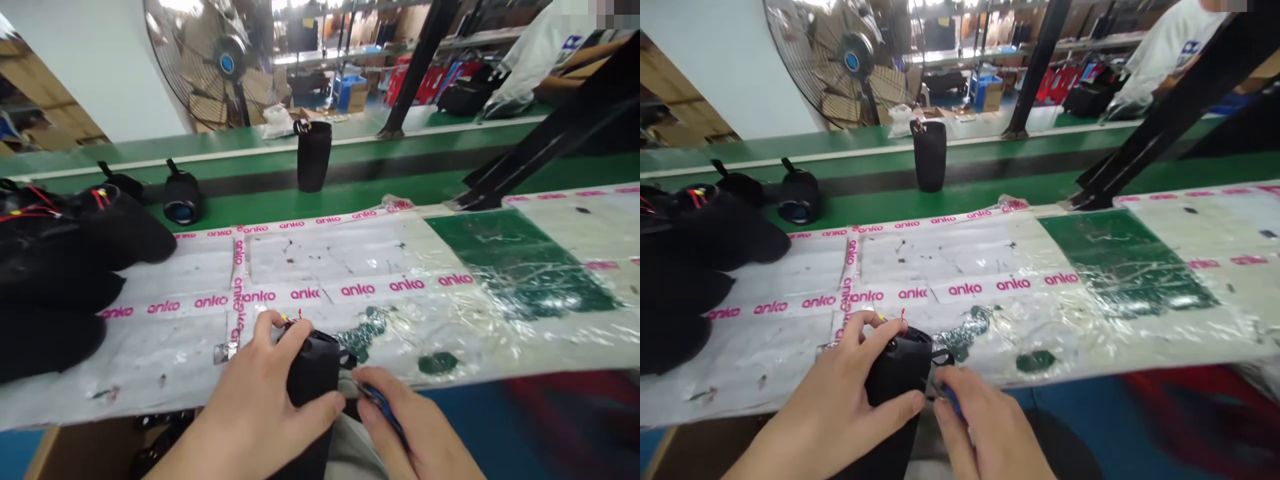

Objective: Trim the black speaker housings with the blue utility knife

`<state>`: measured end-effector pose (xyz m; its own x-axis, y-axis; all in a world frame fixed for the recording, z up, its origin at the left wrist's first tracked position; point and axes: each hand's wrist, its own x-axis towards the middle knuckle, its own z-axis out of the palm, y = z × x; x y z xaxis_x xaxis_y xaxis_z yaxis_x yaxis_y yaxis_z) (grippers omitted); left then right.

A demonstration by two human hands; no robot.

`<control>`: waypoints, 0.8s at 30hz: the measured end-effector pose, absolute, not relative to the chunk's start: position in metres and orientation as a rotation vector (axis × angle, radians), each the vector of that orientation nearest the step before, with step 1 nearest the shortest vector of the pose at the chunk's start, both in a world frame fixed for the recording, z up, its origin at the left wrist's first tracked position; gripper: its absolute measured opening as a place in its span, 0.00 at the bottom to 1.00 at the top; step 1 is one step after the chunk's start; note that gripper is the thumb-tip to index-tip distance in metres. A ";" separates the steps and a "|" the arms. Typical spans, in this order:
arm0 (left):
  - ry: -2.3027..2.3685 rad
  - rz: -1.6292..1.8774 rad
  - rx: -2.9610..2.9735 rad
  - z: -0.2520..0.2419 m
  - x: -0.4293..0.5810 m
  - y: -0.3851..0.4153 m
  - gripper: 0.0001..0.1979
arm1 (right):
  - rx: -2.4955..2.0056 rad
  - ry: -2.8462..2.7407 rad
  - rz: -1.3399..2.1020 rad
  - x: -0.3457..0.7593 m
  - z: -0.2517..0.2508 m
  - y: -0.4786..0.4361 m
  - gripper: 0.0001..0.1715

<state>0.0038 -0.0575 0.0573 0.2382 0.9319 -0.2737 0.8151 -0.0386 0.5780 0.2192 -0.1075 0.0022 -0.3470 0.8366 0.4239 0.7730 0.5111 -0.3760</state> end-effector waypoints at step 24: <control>1.350 0.354 1.947 0.041 0.015 -0.054 0.33 | -1.179 -2.624 -0.070 0.249 0.039 -0.070 0.19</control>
